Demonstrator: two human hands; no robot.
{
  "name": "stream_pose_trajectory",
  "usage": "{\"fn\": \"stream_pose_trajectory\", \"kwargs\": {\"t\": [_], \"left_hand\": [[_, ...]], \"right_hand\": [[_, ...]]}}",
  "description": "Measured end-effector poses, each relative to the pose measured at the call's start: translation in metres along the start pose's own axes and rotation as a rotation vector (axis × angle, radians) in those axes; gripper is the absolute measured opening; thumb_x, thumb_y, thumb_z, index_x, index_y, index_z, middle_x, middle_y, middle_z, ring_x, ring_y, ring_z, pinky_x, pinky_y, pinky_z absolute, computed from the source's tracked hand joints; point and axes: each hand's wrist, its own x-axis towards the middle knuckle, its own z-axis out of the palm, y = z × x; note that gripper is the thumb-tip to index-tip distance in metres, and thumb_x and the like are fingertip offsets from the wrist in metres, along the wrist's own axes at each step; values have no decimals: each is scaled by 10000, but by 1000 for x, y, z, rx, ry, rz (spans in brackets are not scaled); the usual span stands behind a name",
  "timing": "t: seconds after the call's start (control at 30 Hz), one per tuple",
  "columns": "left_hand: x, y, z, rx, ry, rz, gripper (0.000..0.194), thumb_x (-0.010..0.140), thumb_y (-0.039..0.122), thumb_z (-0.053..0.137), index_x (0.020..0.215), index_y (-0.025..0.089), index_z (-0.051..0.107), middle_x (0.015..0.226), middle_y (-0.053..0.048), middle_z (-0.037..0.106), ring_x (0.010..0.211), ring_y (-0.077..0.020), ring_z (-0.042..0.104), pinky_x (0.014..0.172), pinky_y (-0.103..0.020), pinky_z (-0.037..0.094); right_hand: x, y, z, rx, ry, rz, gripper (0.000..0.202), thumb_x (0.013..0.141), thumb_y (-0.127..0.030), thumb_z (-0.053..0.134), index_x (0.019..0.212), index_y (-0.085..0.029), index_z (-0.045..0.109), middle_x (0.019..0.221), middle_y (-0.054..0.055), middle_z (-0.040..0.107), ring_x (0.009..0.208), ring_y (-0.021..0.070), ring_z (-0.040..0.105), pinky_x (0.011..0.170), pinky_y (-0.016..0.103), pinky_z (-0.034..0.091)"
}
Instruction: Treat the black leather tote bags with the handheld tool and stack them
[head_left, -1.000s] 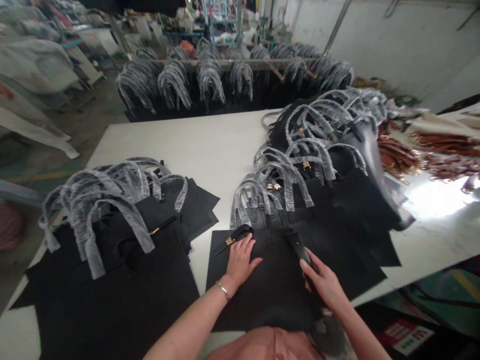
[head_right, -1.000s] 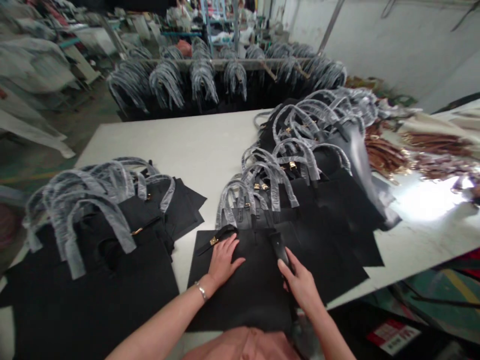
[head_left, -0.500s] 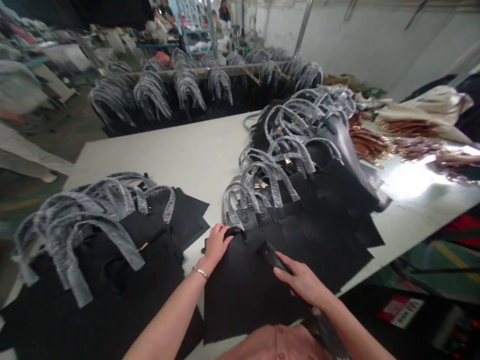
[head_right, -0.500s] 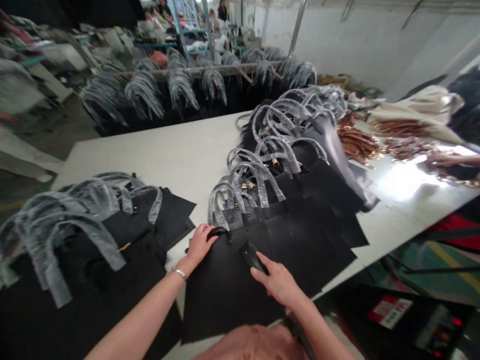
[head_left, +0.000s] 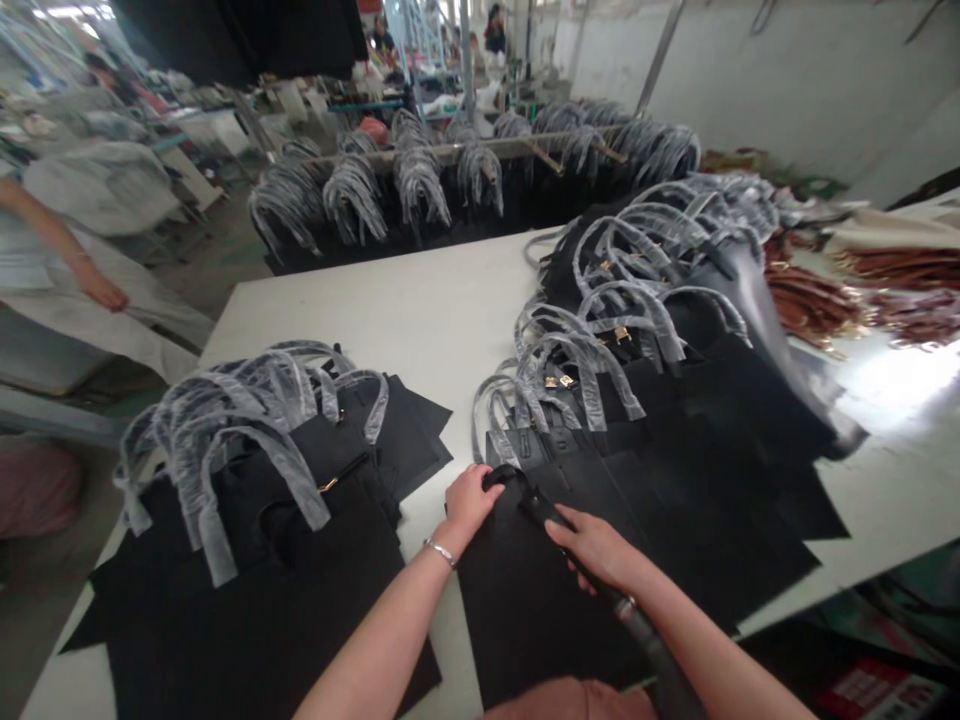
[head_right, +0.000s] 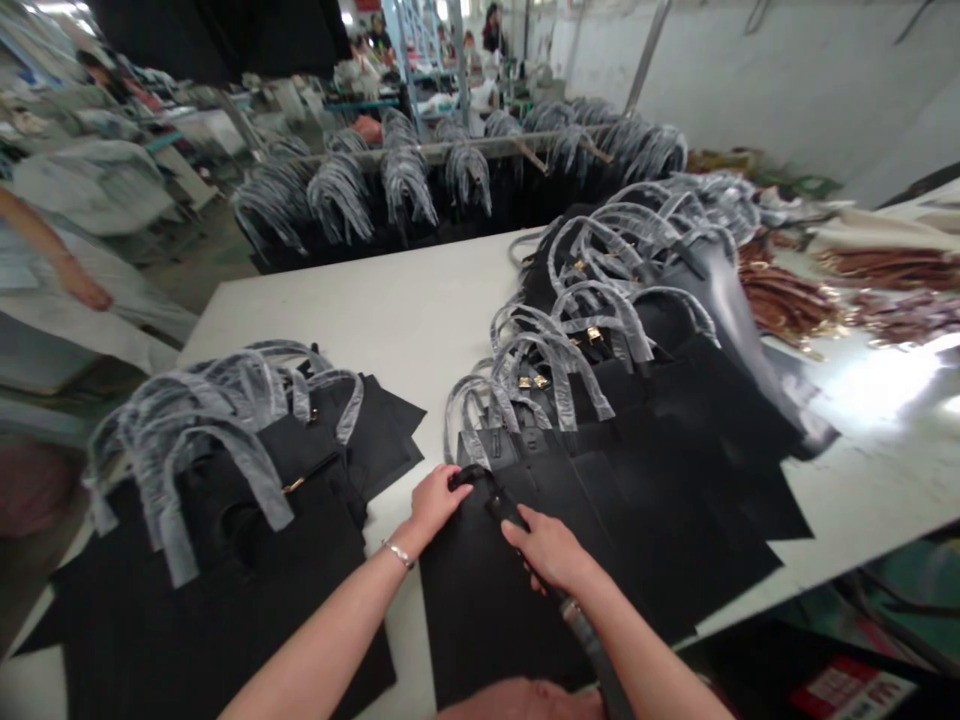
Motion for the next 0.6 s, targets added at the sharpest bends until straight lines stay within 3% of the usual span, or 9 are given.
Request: {"fn": "stream_pose_trajectory", "kwargs": {"t": [0.23,0.43,0.6], "left_hand": [[4,2,-4,10,-98,-74,176,777,383,678,869,235,699,887,-46,708,857,-229,643,670,-276,393],[7,-2,-12,-5,-176,-76,142,753,331,669,839,228,712,869,-46,719,815,-209,647,652,-262,402],[8,-3,-18,-21,-225,-27,149,713,266,678,850,214,706,900,-65,719,853,-227,651,697,-269,432]], "right_hand": [[12,-13,8,-12,49,-6,567,921,-424,451,1434,-187,401,566,-37,550,378,122,561,334,202,432],[3,-8,6,-19,34,8,593,918,-425,463,1434,-140,401,544,-33,545,371,134,561,326,211,425],[3,-7,5,-21,31,8,585,919,-440,441,1438,-176,390,550,-43,543,370,127,568,327,202,428]]}}
